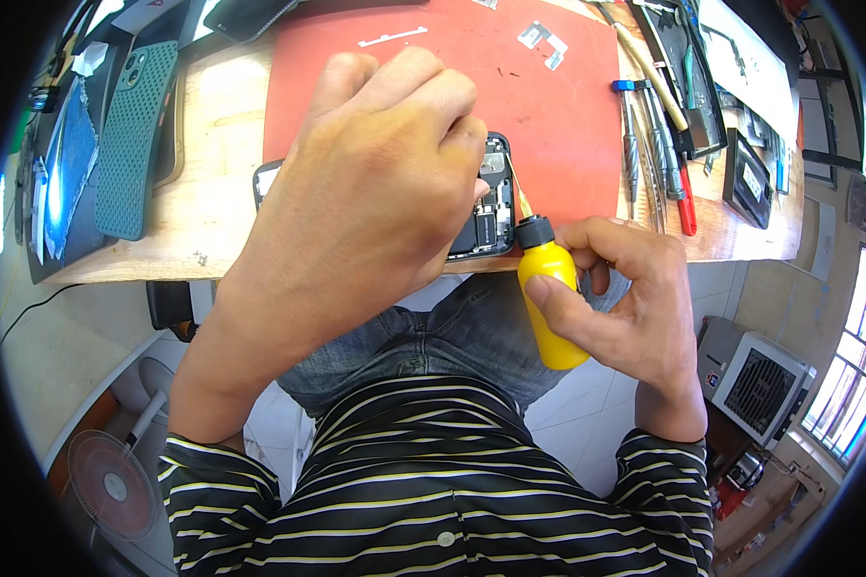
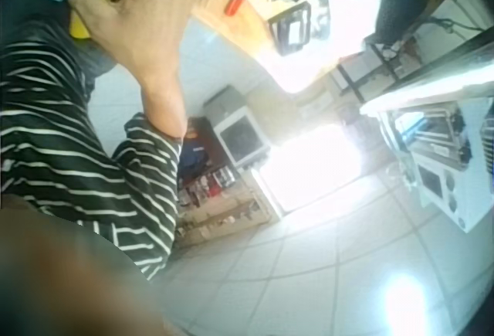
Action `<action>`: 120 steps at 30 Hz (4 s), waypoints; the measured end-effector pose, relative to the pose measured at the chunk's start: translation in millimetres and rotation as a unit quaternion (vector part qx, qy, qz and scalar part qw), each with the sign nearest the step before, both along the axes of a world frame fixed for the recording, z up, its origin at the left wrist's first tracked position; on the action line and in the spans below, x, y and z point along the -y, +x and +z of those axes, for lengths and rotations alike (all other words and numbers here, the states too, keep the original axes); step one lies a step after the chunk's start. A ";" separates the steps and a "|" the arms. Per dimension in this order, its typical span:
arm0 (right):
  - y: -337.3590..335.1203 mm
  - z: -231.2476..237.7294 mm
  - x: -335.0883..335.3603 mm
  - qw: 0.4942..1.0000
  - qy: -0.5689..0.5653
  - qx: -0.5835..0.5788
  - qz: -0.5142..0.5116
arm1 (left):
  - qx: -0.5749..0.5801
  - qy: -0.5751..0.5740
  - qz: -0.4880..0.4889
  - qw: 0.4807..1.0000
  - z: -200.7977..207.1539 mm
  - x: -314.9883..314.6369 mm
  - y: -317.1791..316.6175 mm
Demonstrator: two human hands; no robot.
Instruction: The person disassembles a smartphone on a workbench. They use tweezers and a screwdriver to remove small components and screws, then apply adhesive from a yellow bottle and place a small metal plate over the battery area.
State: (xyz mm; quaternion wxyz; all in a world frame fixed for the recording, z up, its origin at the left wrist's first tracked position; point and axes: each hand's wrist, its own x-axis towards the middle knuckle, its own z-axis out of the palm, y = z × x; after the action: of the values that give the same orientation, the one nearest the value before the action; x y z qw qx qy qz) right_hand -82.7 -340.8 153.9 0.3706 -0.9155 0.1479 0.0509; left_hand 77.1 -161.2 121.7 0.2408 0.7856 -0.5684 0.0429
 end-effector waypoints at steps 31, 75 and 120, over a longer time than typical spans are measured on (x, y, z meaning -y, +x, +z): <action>-8.7 2.0 -0.5 0.998 0.058 -0.023 -0.017 | -0.029 -0.016 -0.003 0.999 -4.3 -1.3 4.6; 167.0 -1.0 154.1 0.976 -0.179 0.081 -0.093 | -0.105 0.070 0.072 0.989 6.9 -7.4 -27.3; 161.4 12.5 153.3 0.966 0.257 0.030 0.023 | -0.118 0.068 0.075 0.988 5.8 -10.7 -28.5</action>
State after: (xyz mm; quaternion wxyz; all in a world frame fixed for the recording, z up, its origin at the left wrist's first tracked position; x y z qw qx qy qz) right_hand 78.7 -494.1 166.3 0.5965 -0.7937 0.0975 0.0683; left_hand 48.6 -150.5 127.5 0.2477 0.8402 -0.4772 -0.0708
